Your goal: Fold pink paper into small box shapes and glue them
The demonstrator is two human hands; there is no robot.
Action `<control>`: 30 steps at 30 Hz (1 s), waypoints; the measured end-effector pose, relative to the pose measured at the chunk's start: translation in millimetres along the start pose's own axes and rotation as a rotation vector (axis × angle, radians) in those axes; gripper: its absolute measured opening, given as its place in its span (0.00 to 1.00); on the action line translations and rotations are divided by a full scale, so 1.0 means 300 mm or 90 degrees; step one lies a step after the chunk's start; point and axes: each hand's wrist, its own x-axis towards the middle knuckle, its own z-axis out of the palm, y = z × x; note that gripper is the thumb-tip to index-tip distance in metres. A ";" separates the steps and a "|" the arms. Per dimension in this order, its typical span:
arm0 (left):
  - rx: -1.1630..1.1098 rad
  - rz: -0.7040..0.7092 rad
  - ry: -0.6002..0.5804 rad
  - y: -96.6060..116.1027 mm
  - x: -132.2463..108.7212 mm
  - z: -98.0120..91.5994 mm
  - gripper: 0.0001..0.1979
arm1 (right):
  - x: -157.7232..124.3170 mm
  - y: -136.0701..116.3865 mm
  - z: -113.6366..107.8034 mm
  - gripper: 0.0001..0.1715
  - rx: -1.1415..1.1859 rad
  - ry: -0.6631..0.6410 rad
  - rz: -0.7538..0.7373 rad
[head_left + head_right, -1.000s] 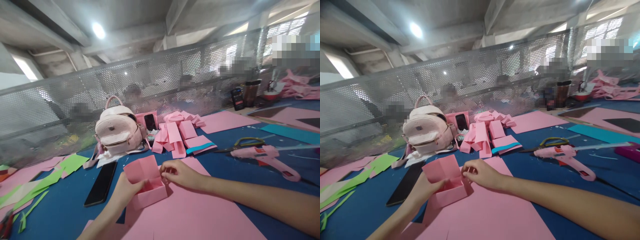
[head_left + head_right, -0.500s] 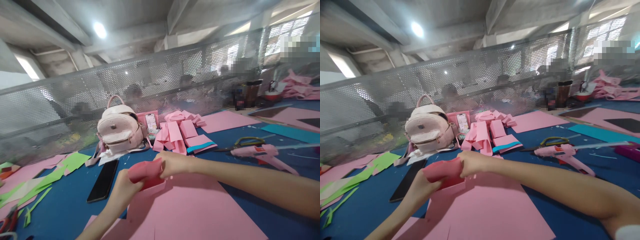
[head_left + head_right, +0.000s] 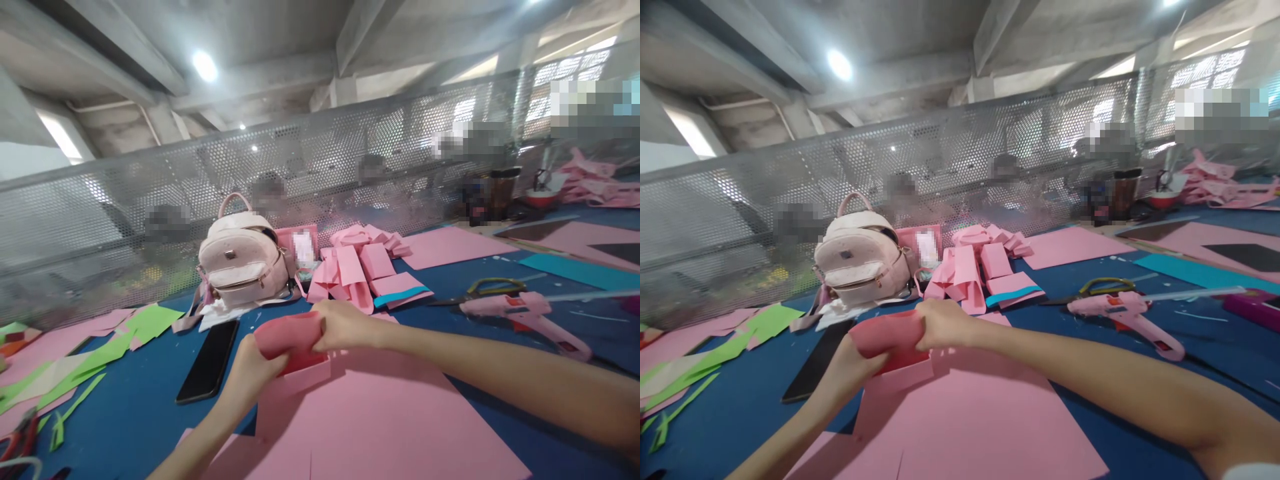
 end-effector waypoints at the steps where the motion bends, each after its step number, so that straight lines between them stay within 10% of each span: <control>1: -0.009 -0.012 -0.004 -0.003 0.001 0.000 0.15 | 0.002 0.006 0.001 0.10 0.005 0.006 0.008; 13: -0.363 -0.155 -0.132 -0.066 0.063 -0.041 0.22 | 0.021 0.153 -0.046 0.27 0.180 -0.025 0.028; 30: -0.515 -0.218 -0.249 -0.097 0.031 -0.012 0.18 | 0.013 0.155 -0.045 0.31 0.241 -0.010 0.006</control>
